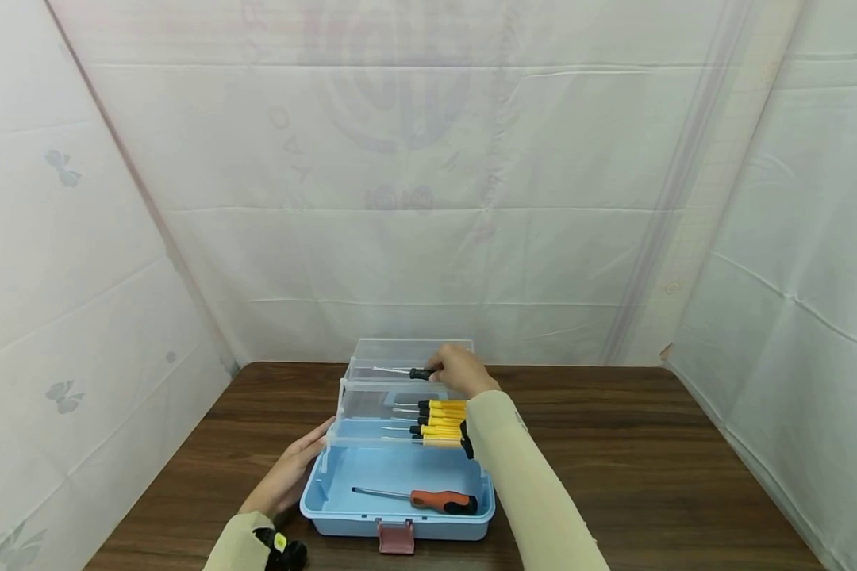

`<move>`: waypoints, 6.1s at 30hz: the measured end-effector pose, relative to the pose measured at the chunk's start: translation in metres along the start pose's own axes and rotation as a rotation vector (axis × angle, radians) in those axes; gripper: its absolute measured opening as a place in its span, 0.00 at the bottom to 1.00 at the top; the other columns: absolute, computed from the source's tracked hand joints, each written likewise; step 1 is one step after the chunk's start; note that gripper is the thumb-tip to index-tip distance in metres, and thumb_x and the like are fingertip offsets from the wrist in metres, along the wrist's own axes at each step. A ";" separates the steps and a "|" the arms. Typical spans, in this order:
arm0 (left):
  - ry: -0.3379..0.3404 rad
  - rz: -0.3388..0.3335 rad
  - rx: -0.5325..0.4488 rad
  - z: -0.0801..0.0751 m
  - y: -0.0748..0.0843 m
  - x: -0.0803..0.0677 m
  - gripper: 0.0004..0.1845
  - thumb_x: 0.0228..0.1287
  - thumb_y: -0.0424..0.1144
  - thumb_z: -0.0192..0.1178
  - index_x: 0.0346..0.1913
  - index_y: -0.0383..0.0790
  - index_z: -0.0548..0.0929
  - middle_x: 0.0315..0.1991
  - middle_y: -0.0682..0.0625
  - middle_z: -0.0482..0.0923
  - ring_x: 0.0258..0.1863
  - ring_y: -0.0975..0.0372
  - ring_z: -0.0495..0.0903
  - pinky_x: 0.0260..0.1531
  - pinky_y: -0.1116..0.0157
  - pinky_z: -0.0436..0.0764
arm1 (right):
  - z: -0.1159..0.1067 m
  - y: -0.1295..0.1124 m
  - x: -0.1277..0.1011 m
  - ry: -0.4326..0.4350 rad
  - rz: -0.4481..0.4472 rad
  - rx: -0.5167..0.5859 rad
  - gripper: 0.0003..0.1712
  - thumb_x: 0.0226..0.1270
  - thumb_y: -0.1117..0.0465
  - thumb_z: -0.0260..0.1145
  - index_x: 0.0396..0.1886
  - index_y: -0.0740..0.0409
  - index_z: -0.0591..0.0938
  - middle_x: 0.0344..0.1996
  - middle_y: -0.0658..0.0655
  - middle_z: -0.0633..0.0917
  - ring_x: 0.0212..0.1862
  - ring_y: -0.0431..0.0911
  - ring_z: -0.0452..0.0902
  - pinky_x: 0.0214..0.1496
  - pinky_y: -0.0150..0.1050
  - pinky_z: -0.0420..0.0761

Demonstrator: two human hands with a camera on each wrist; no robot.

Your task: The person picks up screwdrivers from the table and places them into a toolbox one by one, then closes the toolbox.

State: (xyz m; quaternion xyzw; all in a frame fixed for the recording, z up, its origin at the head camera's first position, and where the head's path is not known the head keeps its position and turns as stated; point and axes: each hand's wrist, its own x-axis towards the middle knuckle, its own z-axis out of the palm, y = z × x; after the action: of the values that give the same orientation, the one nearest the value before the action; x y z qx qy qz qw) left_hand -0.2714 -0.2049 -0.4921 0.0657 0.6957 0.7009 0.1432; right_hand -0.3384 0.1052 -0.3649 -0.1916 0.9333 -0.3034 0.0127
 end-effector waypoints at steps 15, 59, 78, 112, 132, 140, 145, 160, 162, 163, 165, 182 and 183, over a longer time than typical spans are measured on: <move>0.009 -0.011 0.009 0.002 0.001 0.000 0.35 0.74 0.48 0.48 0.76 0.39 0.50 0.76 0.35 0.43 0.74 0.39 0.45 0.68 0.40 0.54 | 0.006 -0.005 0.004 0.045 0.000 -0.097 0.10 0.61 0.66 0.68 0.42 0.57 0.89 0.41 0.54 0.88 0.44 0.48 0.84 0.49 0.43 0.83; -0.032 -0.004 0.007 0.002 0.002 -0.001 0.35 0.75 0.49 0.46 0.76 0.38 0.48 0.77 0.35 0.41 0.74 0.40 0.44 0.69 0.40 0.52 | 0.005 -0.014 -0.004 0.038 0.056 -0.106 0.10 0.63 0.68 0.65 0.43 0.59 0.88 0.44 0.56 0.87 0.45 0.49 0.83 0.50 0.45 0.83; -0.017 -0.003 0.043 0.000 0.004 0.003 0.33 0.75 0.47 0.45 0.76 0.38 0.50 0.76 0.35 0.44 0.74 0.40 0.46 0.69 0.41 0.54 | 0.003 -0.001 -0.007 0.081 0.045 -0.033 0.12 0.67 0.68 0.61 0.47 0.61 0.86 0.48 0.58 0.86 0.46 0.48 0.82 0.51 0.44 0.83; 0.003 -0.003 0.151 -0.022 0.026 0.035 0.31 0.79 0.44 0.34 0.76 0.35 0.40 0.78 0.37 0.37 0.76 0.43 0.36 0.73 0.46 0.41 | 0.003 0.083 -0.050 0.029 0.269 0.510 0.36 0.79 0.44 0.40 0.77 0.57 0.49 0.75 0.68 0.51 0.72 0.65 0.54 0.71 0.59 0.60; -0.089 -0.045 0.178 -0.017 0.023 0.049 0.33 0.78 0.46 0.39 0.76 0.32 0.43 0.77 0.36 0.39 0.76 0.42 0.40 0.72 0.42 0.45 | 0.032 0.110 -0.062 -0.083 0.369 0.598 0.39 0.77 0.42 0.44 0.77 0.58 0.49 0.74 0.67 0.55 0.72 0.66 0.54 0.69 0.61 0.62; -0.173 -0.034 0.175 -0.014 0.019 0.054 0.32 0.78 0.48 0.38 0.77 0.41 0.44 0.77 0.39 0.43 0.75 0.42 0.44 0.69 0.38 0.49 | 0.043 0.114 -0.065 -0.104 0.364 0.672 0.39 0.77 0.47 0.46 0.76 0.63 0.47 0.72 0.71 0.59 0.71 0.67 0.57 0.68 0.63 0.62; -0.223 -0.019 0.172 -0.013 0.019 0.055 0.30 0.79 0.44 0.36 0.77 0.43 0.43 0.77 0.39 0.44 0.75 0.42 0.47 0.69 0.38 0.53 | 0.048 0.115 -0.066 -0.107 0.335 0.684 0.38 0.76 0.48 0.49 0.77 0.58 0.49 0.73 0.69 0.58 0.72 0.66 0.56 0.68 0.64 0.62; -0.218 -0.032 0.156 -0.015 0.014 0.055 0.30 0.79 0.43 0.36 0.77 0.39 0.44 0.73 0.35 0.55 0.70 0.43 0.59 0.65 0.43 0.66 | 0.058 0.117 -0.065 -0.089 0.329 0.733 0.36 0.77 0.50 0.49 0.77 0.58 0.51 0.73 0.68 0.58 0.71 0.64 0.59 0.68 0.61 0.64; -0.220 -0.033 0.146 -0.014 0.015 0.056 0.29 0.79 0.43 0.36 0.77 0.40 0.45 0.73 0.35 0.56 0.70 0.43 0.60 0.65 0.43 0.66 | 0.057 0.116 -0.066 -0.084 0.330 0.744 0.35 0.77 0.52 0.49 0.76 0.59 0.51 0.73 0.69 0.58 0.71 0.64 0.59 0.68 0.61 0.64; -0.224 -0.029 0.142 -0.014 0.015 0.056 0.29 0.79 0.43 0.36 0.77 0.39 0.45 0.73 0.35 0.56 0.70 0.43 0.60 0.65 0.43 0.66 | 0.057 0.115 -0.066 -0.082 0.329 0.748 0.34 0.77 0.53 0.48 0.76 0.59 0.51 0.73 0.69 0.58 0.71 0.64 0.59 0.68 0.61 0.64; -0.226 -0.027 0.138 -0.013 0.015 0.056 0.29 0.79 0.43 0.35 0.77 0.39 0.45 0.73 0.34 0.56 0.70 0.42 0.60 0.64 0.42 0.66 | 0.056 0.115 -0.066 -0.081 0.325 0.753 0.34 0.77 0.54 0.49 0.76 0.60 0.51 0.73 0.69 0.57 0.71 0.64 0.59 0.68 0.61 0.63; -0.215 0.000 0.120 -0.011 0.015 0.054 0.29 0.79 0.43 0.35 0.77 0.38 0.44 0.74 0.35 0.52 0.70 0.43 0.60 0.65 0.44 0.67 | 0.055 0.118 -0.068 -0.097 0.277 0.775 0.34 0.78 0.56 0.47 0.77 0.60 0.49 0.74 0.69 0.55 0.72 0.64 0.57 0.69 0.61 0.62; -0.214 -0.001 0.122 -0.011 0.015 0.054 0.29 0.79 0.43 0.35 0.77 0.38 0.44 0.74 0.35 0.52 0.70 0.43 0.60 0.65 0.43 0.67 | 0.055 0.118 -0.068 -0.095 0.276 0.771 0.34 0.78 0.56 0.47 0.76 0.61 0.49 0.74 0.69 0.55 0.72 0.64 0.57 0.69 0.61 0.62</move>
State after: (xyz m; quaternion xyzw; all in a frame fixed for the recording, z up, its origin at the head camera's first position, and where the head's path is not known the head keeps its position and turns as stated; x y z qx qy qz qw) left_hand -0.3274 -0.1995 -0.4830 0.1484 0.7178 0.6462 0.2127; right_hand -0.3085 0.1864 -0.4837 -0.0599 0.7666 -0.6171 0.1673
